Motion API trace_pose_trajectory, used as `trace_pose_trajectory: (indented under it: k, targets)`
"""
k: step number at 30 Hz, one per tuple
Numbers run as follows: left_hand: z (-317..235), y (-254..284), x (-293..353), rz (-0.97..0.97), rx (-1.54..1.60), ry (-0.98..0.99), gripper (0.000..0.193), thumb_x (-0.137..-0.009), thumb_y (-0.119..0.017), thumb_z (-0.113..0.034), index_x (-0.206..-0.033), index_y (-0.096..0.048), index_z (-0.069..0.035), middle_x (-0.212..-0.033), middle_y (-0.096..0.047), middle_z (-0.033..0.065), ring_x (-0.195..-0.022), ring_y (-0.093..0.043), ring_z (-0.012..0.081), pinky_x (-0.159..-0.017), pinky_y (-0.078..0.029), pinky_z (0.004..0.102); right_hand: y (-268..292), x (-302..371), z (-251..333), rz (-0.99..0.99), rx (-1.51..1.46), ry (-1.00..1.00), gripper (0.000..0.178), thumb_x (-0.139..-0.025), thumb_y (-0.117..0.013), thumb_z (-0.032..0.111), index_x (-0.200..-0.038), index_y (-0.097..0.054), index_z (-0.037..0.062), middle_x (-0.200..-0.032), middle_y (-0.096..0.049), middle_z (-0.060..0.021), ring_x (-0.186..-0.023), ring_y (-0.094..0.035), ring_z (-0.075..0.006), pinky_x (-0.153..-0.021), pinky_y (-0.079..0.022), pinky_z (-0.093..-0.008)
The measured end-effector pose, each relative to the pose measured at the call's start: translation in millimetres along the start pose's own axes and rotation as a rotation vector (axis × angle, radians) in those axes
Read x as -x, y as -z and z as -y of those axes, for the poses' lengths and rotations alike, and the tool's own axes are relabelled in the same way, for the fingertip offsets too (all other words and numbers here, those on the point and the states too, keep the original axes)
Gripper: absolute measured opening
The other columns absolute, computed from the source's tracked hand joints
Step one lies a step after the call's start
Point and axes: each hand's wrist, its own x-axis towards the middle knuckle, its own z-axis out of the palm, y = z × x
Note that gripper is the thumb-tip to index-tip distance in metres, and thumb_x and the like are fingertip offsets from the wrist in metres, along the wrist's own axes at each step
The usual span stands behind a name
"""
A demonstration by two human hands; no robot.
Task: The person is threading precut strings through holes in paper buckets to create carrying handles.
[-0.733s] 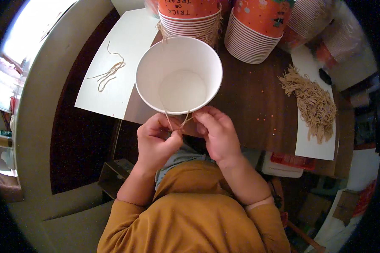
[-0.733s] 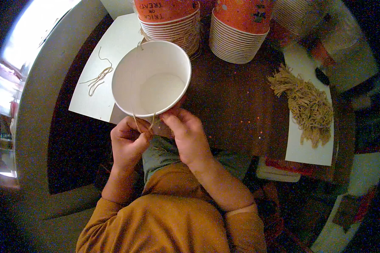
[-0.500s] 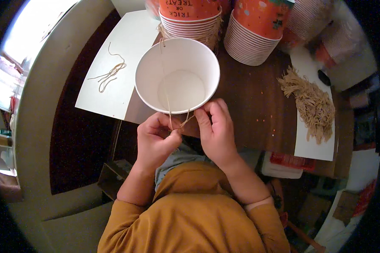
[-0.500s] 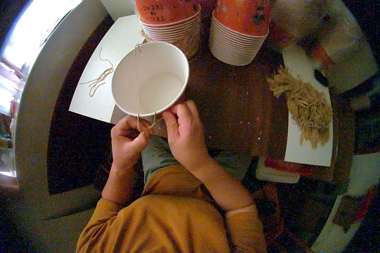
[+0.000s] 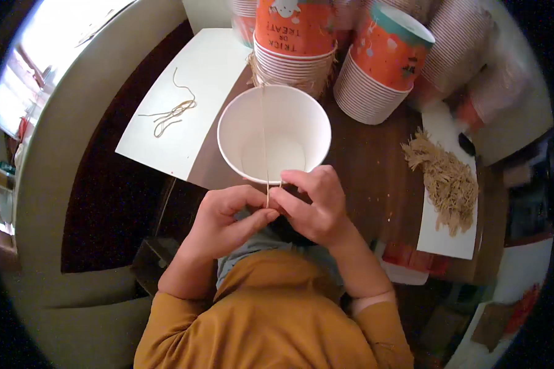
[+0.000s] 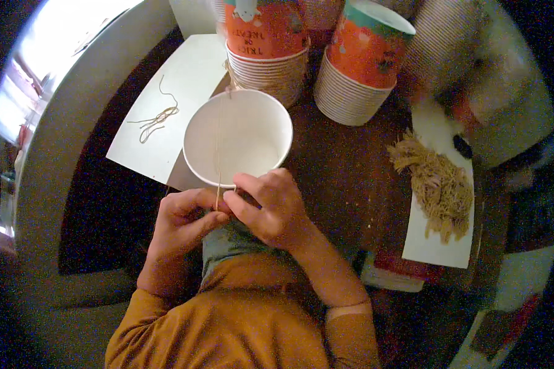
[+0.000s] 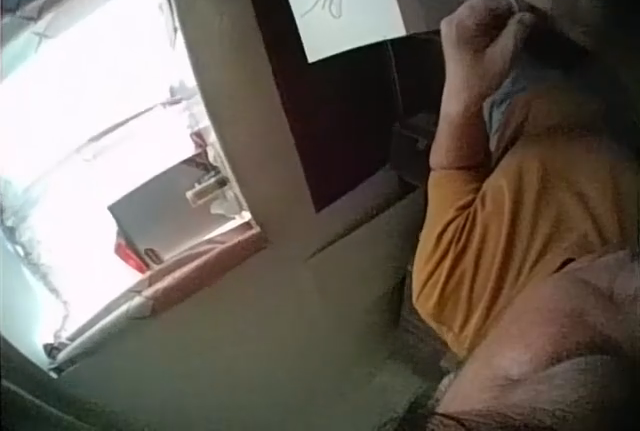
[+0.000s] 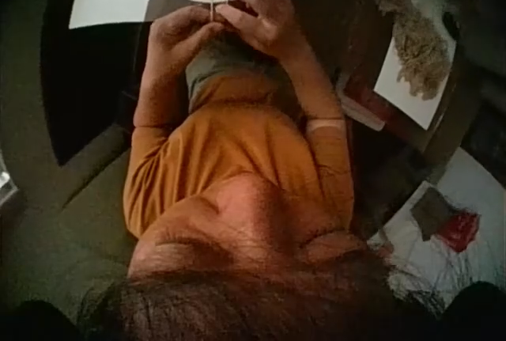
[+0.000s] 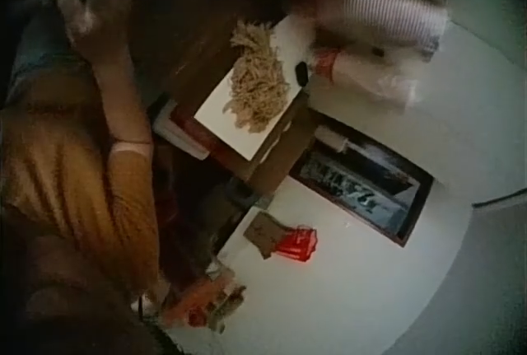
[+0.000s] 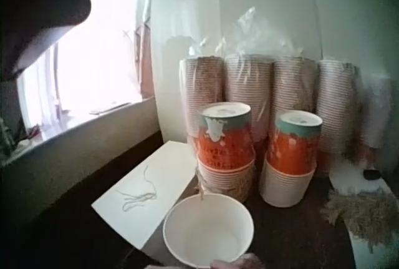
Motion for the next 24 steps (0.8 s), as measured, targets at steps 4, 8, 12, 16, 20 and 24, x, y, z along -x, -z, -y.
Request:
trace_pose_trajectory:
  k: [4,8,12,16,20,24]
  targets:
    - [-5,7,3,0.013,0.141,-0.056,0.004,-0.083,-0.065,-0.001,-0.084,-0.063,0.001,-0.079,-0.066,0.0057,-0.074,-0.06,0.0099,-0.065,-0.048,0.0234,1,1,-5,-0.028,0.067,0.034,0.022,-0.071,-0.066,0.015,-0.092,-0.066,0.0094,-0.101,-0.06,-0.0051,-0.08,-0.055,-0.0198,-0.07,-0.042,-0.0357]
    - [-4,10,2,0.092,0.395,-0.069,0.004,-0.085,-0.064,-0.002,-0.083,-0.062,0.001,-0.08,-0.065,0.0073,-0.073,-0.059,0.0108,-0.064,-0.047,0.0228,5,3,-18,-0.045,0.218,0.085,0.023,-0.071,-0.064,0.015,-0.093,-0.066,0.0088,-0.099,-0.062,-0.0047,-0.075,-0.054,-0.0188,-0.067,-0.041,-0.0362]
    - [6,16,-3,0.146,0.476,-0.093,0.006,-0.085,-0.064,-0.003,-0.083,-0.062,0.002,-0.081,-0.064,0.0079,-0.073,-0.058,0.0118,-0.066,-0.047,0.0238,15,-3,-18,0.047,0.214,0.116,0.023,-0.072,-0.064,0.014,-0.095,-0.067,0.0104,-0.098,-0.062,-0.004,-0.075,-0.053,-0.0177,-0.066,-0.041,-0.0347]
    - [20,27,-6,0.136,0.566,-0.161,0.009,-0.085,-0.064,-0.006,-0.082,-0.062,0.002,-0.08,-0.064,0.0082,-0.073,-0.059,0.0126,-0.067,-0.046,0.0239,31,-27,-30,0.18,-0.028,-0.015,0.03,-0.072,-0.07,0.02,-0.099,-0.065,0.0074,-0.1,-0.061,-0.0085,-0.081,-0.056,-0.021,-0.066,-0.043,-0.0319]
    - [27,39,-6,0.117,0.556,-0.075,0.011,-0.085,-0.064,-0.008,-0.081,-0.062,0.001,-0.078,-0.064,0.008,-0.073,-0.059,0.0128,-0.066,-0.046,0.0241,45,-77,-57,0.158,-0.13,-0.643,0.052,-0.073,-0.072,0.027,-0.115,-0.057,0.0026,-0.106,-0.059,-0.0134,-0.088,-0.058,-0.0196,-0.067,-0.047,-0.0273]
    - [51,40,-17,0.183,0.682,-0.223,0.011,-0.081,-0.066,-0.009,-0.08,-0.062,0.001,-0.074,-0.061,0.0066,-0.069,-0.056,0.0136,-0.063,-0.044,0.0261,12,-86,-132,0.79,-0.324,-0.869,0.049,-0.075,-0.072,0.031,-0.111,-0.06,-0.0002,-0.094,-0.066,-0.0098,-0.082,-0.061,-0.0146,-0.072,-0.049,-0.03]
